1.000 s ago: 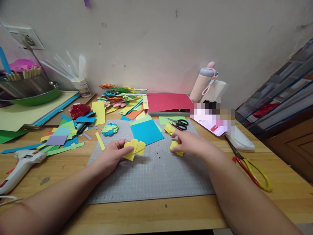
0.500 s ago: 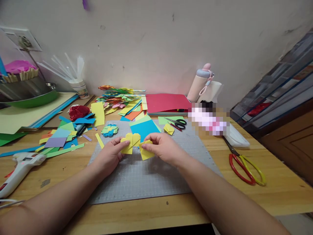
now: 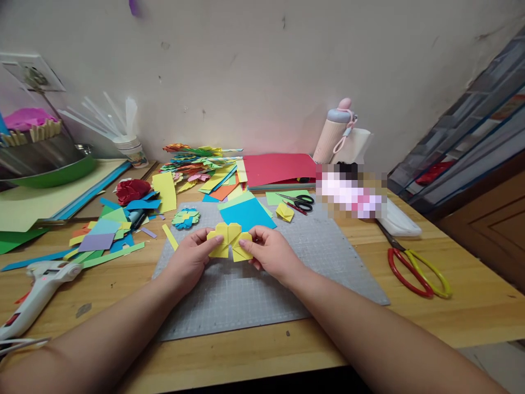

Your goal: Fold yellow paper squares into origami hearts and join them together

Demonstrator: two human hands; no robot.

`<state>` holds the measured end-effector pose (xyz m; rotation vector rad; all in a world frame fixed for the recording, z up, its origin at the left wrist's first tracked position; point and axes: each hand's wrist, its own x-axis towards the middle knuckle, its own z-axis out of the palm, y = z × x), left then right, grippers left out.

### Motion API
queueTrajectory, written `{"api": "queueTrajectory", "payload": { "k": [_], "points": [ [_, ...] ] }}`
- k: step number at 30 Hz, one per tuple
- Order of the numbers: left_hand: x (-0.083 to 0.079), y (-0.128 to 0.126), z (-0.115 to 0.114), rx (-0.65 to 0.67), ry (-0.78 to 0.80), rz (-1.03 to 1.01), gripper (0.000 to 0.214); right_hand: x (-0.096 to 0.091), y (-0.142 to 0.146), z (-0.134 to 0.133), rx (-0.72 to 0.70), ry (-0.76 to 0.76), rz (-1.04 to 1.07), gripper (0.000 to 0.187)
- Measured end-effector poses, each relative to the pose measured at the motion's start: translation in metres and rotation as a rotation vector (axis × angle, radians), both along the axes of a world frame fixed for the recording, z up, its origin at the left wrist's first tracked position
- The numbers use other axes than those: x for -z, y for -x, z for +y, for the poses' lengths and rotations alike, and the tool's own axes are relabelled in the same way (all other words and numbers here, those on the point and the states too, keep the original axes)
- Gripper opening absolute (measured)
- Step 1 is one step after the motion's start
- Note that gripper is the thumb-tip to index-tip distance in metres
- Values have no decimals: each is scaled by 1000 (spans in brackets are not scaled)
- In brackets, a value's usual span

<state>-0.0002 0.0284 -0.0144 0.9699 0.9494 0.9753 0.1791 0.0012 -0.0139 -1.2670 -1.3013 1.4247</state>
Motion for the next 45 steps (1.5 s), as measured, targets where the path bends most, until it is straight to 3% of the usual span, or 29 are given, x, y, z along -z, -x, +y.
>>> {"api": "queueTrajectory", "payload": {
  "k": [6, 24, 38, 45],
  "points": [
    [2, 0, 0, 66, 21, 17, 33, -2, 0, 0, 24, -32, 57, 35],
    [7, 1, 1, 69, 4, 61, 28, -5, -2, -2, 124, -54, 44, 29],
    [5, -1, -1, 75, 4, 59, 32, -2, -3, -1, 112, -33, 78, 35],
    [5, 0, -1, 139, -7, 100, 28, -4, -2, -2, 119, -2, 101, 35]
  ]
}}
